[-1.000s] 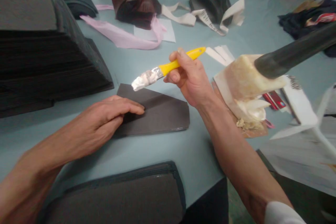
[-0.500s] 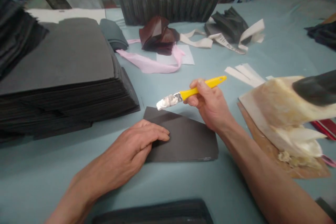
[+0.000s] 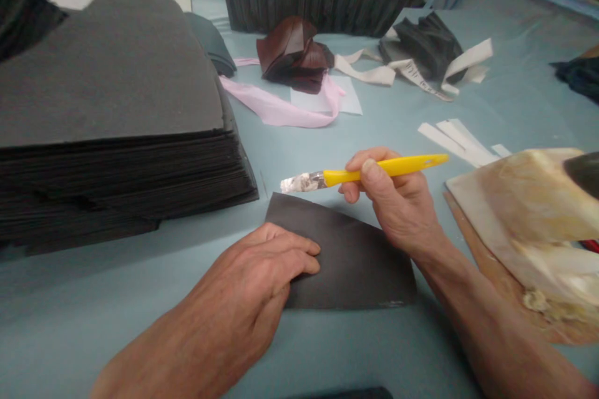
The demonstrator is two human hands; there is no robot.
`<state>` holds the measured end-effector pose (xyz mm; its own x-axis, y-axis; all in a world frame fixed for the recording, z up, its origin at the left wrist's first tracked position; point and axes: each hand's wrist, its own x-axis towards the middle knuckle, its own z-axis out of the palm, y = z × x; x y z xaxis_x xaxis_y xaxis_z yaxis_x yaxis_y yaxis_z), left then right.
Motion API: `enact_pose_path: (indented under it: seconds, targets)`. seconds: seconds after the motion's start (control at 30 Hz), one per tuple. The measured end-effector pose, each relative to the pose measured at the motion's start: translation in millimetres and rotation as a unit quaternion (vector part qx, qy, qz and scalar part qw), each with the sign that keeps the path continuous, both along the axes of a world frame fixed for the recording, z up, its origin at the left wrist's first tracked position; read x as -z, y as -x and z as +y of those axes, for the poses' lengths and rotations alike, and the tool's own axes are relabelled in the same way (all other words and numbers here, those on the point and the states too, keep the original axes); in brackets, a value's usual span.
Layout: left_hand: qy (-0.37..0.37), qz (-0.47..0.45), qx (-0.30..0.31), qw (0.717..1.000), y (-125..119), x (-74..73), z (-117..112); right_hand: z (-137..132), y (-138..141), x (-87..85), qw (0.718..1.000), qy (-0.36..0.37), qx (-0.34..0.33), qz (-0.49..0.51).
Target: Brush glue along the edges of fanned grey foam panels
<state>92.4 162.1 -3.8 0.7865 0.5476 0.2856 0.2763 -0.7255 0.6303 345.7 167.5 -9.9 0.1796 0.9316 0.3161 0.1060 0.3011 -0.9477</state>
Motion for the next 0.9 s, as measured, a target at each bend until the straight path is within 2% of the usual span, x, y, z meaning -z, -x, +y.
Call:
enact_pose_path:
  seconds: [0.37,0.57,0.77,0.9]
  targets:
    - [0.048,0.023,0.02,0.998,-6.0,-3.9,6.3,0.1,4.6,-4.3,0.998,0.001,-0.05,-0.027]
    - [0.02,0.01,0.005,1.0,-4.8,0.8,2.1,-0.8,6.8,-3.7,0.997,-0.002,-0.065,-0.031]
    - [0.05,0.033,0.004,0.998,-11.0,-7.3,3.8,-1.9,6.8,-1.1,0.996,0.006,-0.073,-0.043]
    - [0.037,0.021,0.002,0.999,-12.9,-7.6,3.2,-2.3,6.8,2.3,0.996,0.003,-0.079,-0.042]
